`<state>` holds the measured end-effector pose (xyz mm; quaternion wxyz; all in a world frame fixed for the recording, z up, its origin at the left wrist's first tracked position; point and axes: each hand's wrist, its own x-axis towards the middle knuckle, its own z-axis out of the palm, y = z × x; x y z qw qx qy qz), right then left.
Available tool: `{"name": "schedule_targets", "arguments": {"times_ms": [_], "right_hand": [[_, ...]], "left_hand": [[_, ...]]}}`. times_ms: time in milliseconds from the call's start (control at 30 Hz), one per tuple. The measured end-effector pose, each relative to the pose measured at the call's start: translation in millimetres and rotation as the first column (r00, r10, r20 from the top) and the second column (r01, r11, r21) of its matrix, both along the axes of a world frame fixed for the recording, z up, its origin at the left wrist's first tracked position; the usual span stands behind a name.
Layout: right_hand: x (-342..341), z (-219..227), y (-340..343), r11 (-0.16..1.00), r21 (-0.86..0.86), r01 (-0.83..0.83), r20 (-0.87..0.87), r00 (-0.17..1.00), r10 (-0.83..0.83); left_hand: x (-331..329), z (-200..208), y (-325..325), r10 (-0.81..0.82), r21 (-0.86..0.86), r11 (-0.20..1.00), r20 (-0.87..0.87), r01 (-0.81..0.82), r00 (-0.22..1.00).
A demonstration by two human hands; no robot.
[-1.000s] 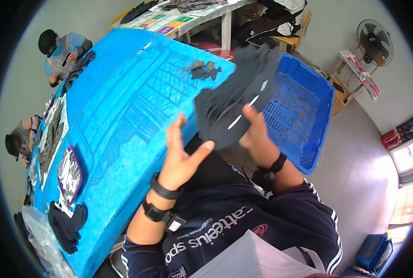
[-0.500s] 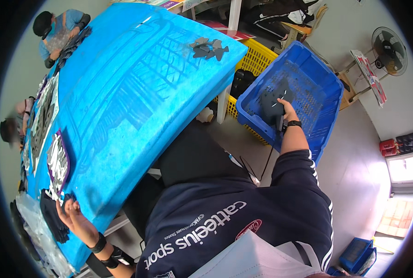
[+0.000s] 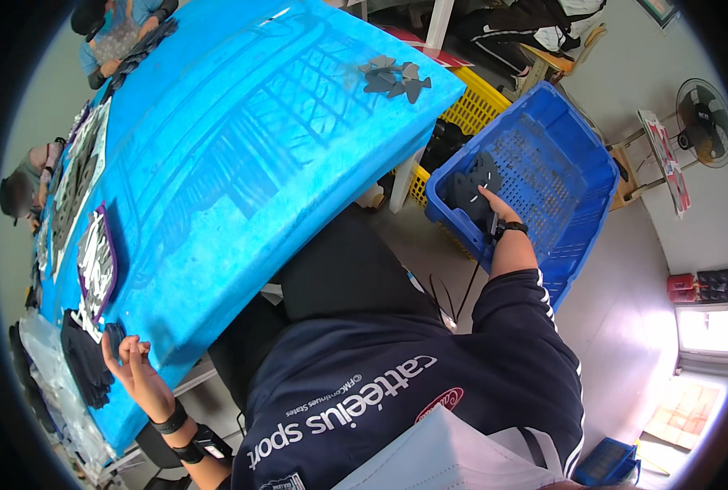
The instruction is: The person is picking up black shoe upper components and applying small white adhesive strips to them on a blue worktable.
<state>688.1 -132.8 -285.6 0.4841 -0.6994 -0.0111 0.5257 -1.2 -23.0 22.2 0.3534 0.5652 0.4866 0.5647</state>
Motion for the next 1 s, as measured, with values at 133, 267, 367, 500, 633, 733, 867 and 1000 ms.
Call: {"name": "schedule_targets", "arguments": {"times_ms": [133, 267, 367, 500, 633, 733, 867, 1000], "right_hand": [[1, 7, 16, 0.986, -0.166, -0.024, 0.163, 0.985, 0.051], [-23, 38, 19, 0.986, -0.158, 0.056, 0.115, 0.993, -0.038], [-2, 20, -3, 0.933, -0.349, -0.088, 0.274, 0.942, 0.192], [-10, 8, 2, 0.991, -0.121, 0.053, 0.172, 0.985, -0.032], [-10, 13, 12, 0.986, -0.165, 0.017, 0.151, 0.988, 0.008], [-1, 8, 15, 0.994, -0.108, -0.018, 0.014, 1.0, 0.019], [-49, 53, 27, 0.976, -0.034, 0.216, 0.078, 0.974, -0.213], [-45, 47, 12, 0.89, 0.325, 0.319, -0.164, 0.946, -0.279]], "left_hand": [[5, 1, 0, -0.009, 0.0, 1.0, -0.03, 0.009, 1.0], [0, 7, -9, 0.057, 0.018, 0.998, -0.067, -0.056, 0.996], [-6, 3, -11, 0.049, 0.012, 0.999, -0.042, -0.048, 0.998], [-7, -2, -14, 0.025, -0.029, 0.999, 0.006, -0.025, 1.0], [-5, -4, -9, 0.01, -0.037, 0.999, 0.015, -0.009, 1.0], [-6, 0, -8, 0.0, -0.035, 0.999, 0.029, 0.001, 1.0], [-16, 7, -20, 0.07, -0.05, 0.996, 0.013, -0.069, 0.997], [-19, 4, -21, 0.073, -0.001, 0.997, 0.049, -0.073, 0.996]]}}
